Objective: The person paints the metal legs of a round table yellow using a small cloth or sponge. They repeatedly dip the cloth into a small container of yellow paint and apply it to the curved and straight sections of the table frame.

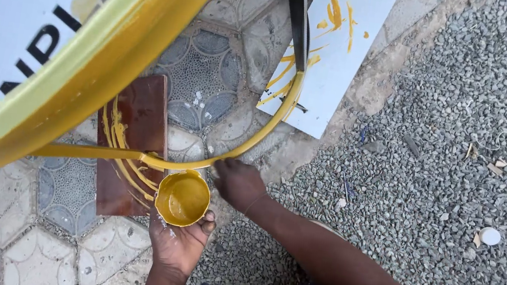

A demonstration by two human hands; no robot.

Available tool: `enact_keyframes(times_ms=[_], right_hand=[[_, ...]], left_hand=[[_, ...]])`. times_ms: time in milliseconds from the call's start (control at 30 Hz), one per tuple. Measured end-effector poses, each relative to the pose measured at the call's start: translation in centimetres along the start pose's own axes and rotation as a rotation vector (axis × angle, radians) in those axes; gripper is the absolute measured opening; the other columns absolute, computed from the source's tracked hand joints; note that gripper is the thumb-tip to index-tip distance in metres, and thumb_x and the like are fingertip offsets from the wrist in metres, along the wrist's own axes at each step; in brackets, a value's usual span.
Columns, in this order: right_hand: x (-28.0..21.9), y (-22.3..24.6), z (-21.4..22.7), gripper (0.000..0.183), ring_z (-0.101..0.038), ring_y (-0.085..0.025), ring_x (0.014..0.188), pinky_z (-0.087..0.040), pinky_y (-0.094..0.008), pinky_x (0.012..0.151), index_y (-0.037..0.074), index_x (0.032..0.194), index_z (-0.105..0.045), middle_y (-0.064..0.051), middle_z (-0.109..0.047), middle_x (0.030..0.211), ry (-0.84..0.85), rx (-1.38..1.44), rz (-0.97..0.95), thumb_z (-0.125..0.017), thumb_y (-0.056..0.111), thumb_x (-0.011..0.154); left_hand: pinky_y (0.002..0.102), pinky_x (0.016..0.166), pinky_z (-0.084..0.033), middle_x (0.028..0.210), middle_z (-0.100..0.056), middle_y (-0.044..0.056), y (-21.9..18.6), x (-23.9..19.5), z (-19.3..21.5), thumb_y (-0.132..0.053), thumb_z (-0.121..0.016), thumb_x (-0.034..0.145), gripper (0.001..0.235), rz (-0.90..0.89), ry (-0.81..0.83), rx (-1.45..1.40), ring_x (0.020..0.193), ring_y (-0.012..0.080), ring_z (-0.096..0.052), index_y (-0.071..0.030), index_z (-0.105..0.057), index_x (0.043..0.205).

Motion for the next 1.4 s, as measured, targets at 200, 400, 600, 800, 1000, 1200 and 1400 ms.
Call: enact_keyframes(times_ms=[200, 400, 600, 800, 1000, 1200, 1400], right_hand=[[1.1, -3.8, 6.2, 0.026, -0.067, -0.022, 0.076, -0.064, -0.033, 0.065, 0.009, 0.116, -0.064, -0.011, -0.066, 0.108, 0.046, -0.087, -0.189, -0.067, 0.010, 0.091], [1.4, -19.2, 15.5, 0.023, -0.069, -0.027, 0.074, -0.047, -0.039, 0.052, 0.009, 0.115, -0.068, -0.013, -0.075, 0.094, -0.520, 0.290, -0.741, -0.058, 0.026, 0.103], [0.7, -15.7, 10.1, 0.029, -0.047, -0.011, 0.058, -0.033, -0.026, 0.047, 0.006, 0.102, -0.069, -0.007, -0.067, 0.078, -0.231, 0.575, -0.854, -0.043, 0.017, 0.105], [-3.1, -6.2, 2.8, 0.017, -0.071, -0.019, 0.064, -0.059, -0.028, 0.040, 0.004, 0.110, -0.070, -0.012, -0.073, 0.086, -0.312, 1.071, -1.097, -0.052, 0.005, 0.107], [-2.3, -0.1, -7.2, 0.025, -0.051, -0.015, 0.036, -0.036, -0.028, 0.035, -0.002, 0.123, -0.063, -0.014, -0.077, 0.083, 0.035, 1.330, -0.978, -0.052, 0.014, 0.106], [-4.8, -3.4, -2.8, 0.014, -0.057, -0.014, 0.070, -0.044, -0.023, 0.048, 0.011, 0.117, -0.062, -0.009, -0.069, 0.101, -0.048, 0.973, -0.963, -0.056, 0.016, 0.106], [-4.8, -9.1, 5.1, 0.041, -0.045, -0.013, 0.056, -0.037, -0.025, 0.047, 0.000, 0.112, -0.066, -0.009, -0.061, 0.077, -0.347, 1.256, -0.985, -0.030, 0.012, 0.096]], left_hand=[[0.040, 0.061, -0.049, 0.107, -0.067, 0.017, -0.6, -0.8, 0.6, -0.058, -0.067, 0.079, 0.068, -0.040, 0.004, 0.002, 0.077, 0.0335, -0.061, -0.012, -0.057, 0.128], [0.040, 0.061, -0.047, 0.104, -0.067, 0.016, -0.4, -1.2, 1.2, -0.060, -0.064, 0.080, 0.066, -0.019, -0.053, 0.024, 0.076, 0.0317, -0.059, -0.012, -0.058, 0.126], [0.040, 0.062, -0.048, 0.105, -0.066, 0.018, -0.5, -1.3, 1.3, -0.061, -0.067, 0.078, 0.072, -0.046, -0.019, 0.012, 0.078, 0.0328, -0.060, -0.011, -0.055, 0.128], [0.038, 0.061, -0.047, 0.106, -0.065, 0.019, -1.0, -2.4, 0.7, -0.062, -0.064, 0.079, 0.073, -0.058, -0.061, 0.032, 0.076, 0.0307, -0.059, -0.010, -0.055, 0.130], [0.039, 0.061, -0.047, 0.110, -0.065, 0.016, -2.0, -3.7, 1.8, -0.058, -0.065, 0.080, 0.066, -0.093, -0.062, -0.005, 0.078, 0.0307, -0.058, -0.013, -0.056, 0.128], [0.039, 0.060, -0.046, 0.104, -0.065, 0.018, -2.5, -4.6, 3.3, -0.061, -0.062, 0.083, 0.068, -0.109, -0.054, -0.026, 0.076, 0.0327, -0.058, -0.011, -0.057, 0.128], [0.036, 0.053, -0.048, 0.103, -0.064, 0.018, -2.7, -4.8, 1.0, -0.062, -0.058, 0.084, 0.065, -0.075, -0.128, 0.013, 0.069, 0.0290, -0.059, -0.016, -0.056, 0.129]])
Point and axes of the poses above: each hand's wrist, its own x-axis towards the middle knuckle, its own z-axis out of the back of the hand, y = z × x, the point moved 7 cm from there along x, towards the middle knuckle
